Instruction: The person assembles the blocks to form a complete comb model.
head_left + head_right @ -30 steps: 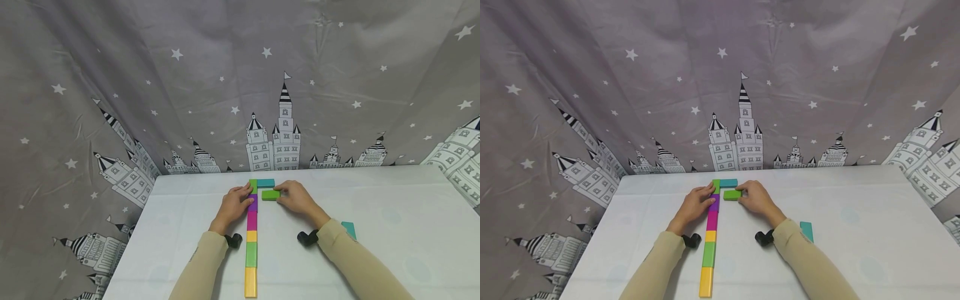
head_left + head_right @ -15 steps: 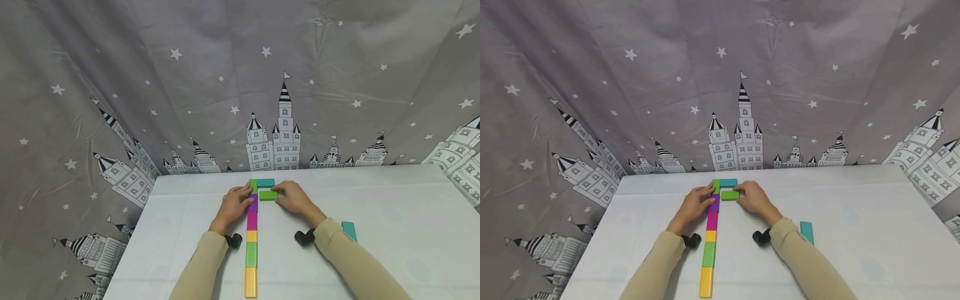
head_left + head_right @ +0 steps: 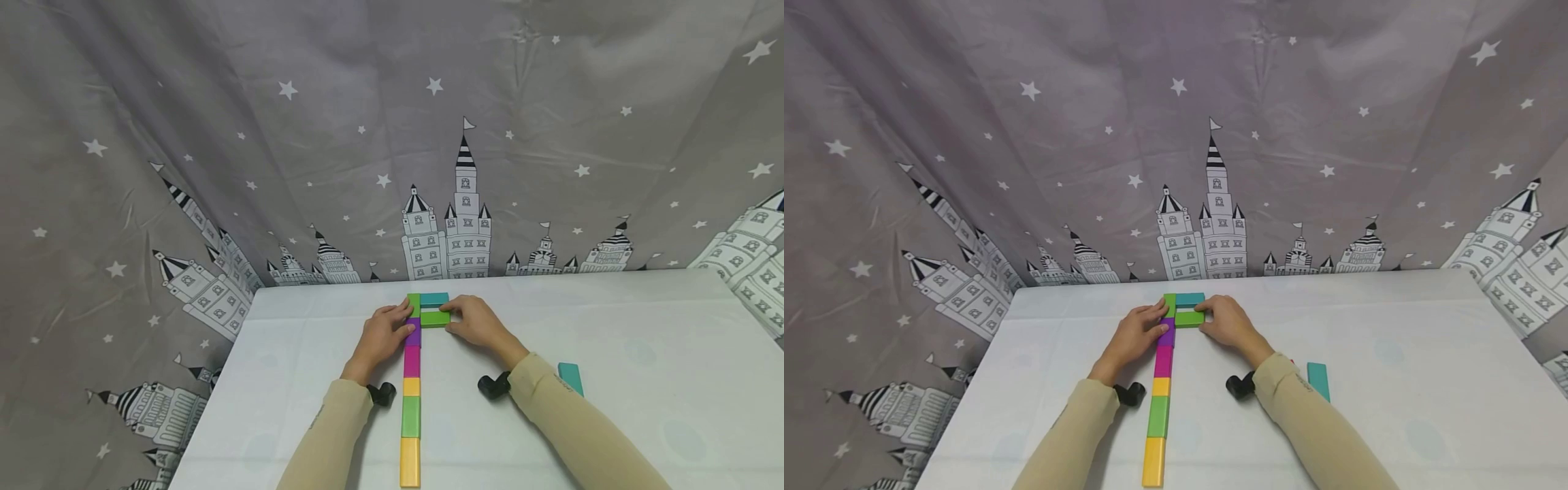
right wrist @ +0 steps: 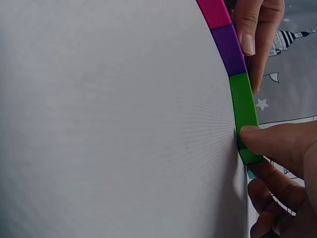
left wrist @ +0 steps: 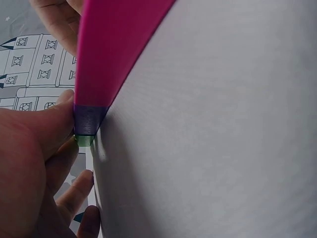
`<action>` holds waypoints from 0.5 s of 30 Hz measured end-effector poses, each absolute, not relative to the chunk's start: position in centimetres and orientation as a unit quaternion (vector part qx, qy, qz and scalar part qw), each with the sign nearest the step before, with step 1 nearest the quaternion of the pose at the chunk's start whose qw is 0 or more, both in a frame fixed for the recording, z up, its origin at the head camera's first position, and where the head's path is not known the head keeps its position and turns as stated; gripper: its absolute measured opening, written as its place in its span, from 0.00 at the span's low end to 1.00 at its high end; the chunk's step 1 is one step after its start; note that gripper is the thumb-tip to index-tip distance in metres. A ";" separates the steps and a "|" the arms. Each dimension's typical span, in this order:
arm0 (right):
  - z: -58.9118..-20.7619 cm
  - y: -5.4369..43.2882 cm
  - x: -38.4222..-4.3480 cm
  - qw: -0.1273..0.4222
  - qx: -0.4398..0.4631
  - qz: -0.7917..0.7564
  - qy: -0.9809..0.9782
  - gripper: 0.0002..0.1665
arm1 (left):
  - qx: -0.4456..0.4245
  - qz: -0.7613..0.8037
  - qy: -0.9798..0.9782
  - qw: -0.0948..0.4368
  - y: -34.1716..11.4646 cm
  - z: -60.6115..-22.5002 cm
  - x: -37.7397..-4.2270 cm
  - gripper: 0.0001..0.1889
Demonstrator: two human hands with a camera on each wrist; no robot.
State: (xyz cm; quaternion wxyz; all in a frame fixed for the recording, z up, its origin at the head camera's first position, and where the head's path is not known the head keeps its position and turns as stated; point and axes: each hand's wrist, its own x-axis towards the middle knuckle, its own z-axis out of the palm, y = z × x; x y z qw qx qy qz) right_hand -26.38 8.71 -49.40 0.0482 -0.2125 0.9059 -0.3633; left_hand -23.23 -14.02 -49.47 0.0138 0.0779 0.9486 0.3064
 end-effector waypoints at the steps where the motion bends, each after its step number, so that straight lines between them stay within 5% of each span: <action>1: -49.4 8.7 -26.4 0.048 -0.212 -0.364 0.906 0.23 | 0.079 0.304 0.949 0.012 -14.0 -49.5 -23.2 0.25; 15: -50.0 8.8 -26.6 0.040 -0.216 -0.373 0.901 0.23 | 0.091 0.294 0.951 0.012 -14.1 -49.3 -23.2 0.25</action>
